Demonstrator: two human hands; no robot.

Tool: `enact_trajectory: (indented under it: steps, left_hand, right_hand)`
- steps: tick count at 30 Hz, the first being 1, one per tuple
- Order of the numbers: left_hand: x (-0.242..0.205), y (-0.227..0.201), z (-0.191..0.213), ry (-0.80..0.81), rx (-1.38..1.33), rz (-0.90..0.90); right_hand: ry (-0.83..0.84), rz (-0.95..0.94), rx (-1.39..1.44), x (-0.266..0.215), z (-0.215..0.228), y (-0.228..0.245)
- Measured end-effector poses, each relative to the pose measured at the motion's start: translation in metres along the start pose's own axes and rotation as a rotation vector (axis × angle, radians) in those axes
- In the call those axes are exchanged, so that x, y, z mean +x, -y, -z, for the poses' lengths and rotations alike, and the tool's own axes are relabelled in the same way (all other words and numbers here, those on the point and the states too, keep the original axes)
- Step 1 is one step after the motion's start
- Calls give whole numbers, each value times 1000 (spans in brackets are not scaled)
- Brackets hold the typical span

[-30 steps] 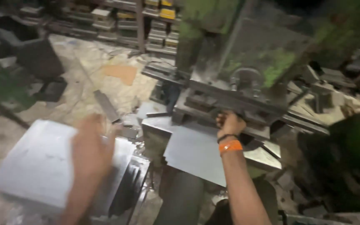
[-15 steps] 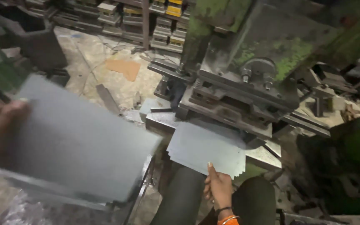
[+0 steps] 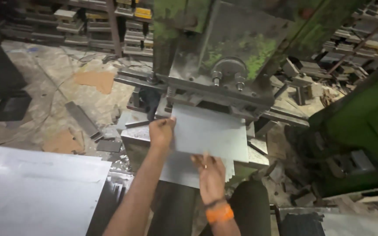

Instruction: Using an industrial press machine to stamp metal sheets into specific shapes.

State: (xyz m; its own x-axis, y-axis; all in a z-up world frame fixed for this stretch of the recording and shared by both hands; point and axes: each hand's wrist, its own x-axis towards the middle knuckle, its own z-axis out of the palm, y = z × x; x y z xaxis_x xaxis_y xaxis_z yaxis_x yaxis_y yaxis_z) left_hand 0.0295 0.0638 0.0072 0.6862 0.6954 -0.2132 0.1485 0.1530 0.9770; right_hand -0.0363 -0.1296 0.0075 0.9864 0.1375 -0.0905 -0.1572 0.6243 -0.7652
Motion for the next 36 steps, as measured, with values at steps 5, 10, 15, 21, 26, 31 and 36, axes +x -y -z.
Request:
enact_trajectory:
  steps: [5,10,15,21,26,31,36]
  left_hand:
    - [-8,-32,9,140,-125,292]
    - [-61,-31,12,151,-329,314]
    - [-74,0,0,167,-337,276]
    - [-84,-3,7,201,-339,210]
    - [-88,-16,10,183,-339,208]
    - [-93,-12,6,188,-340,237]
    - [-100,-18,7,167,-320,254]
  right_hand:
    - [-310,-27,-21,87,-37,-5]
    - [-372,-102,-92,186,-44,-27]
    - [-633,-138,-342,208,-62,-22]
    - [-649,-115,-481,189,-67,-8]
    - [-484,-3,-535,151,-66,-2]
    - [-434,24,-526,142,-67,-3]
    - [-397,107,-491,140,-62,-5]
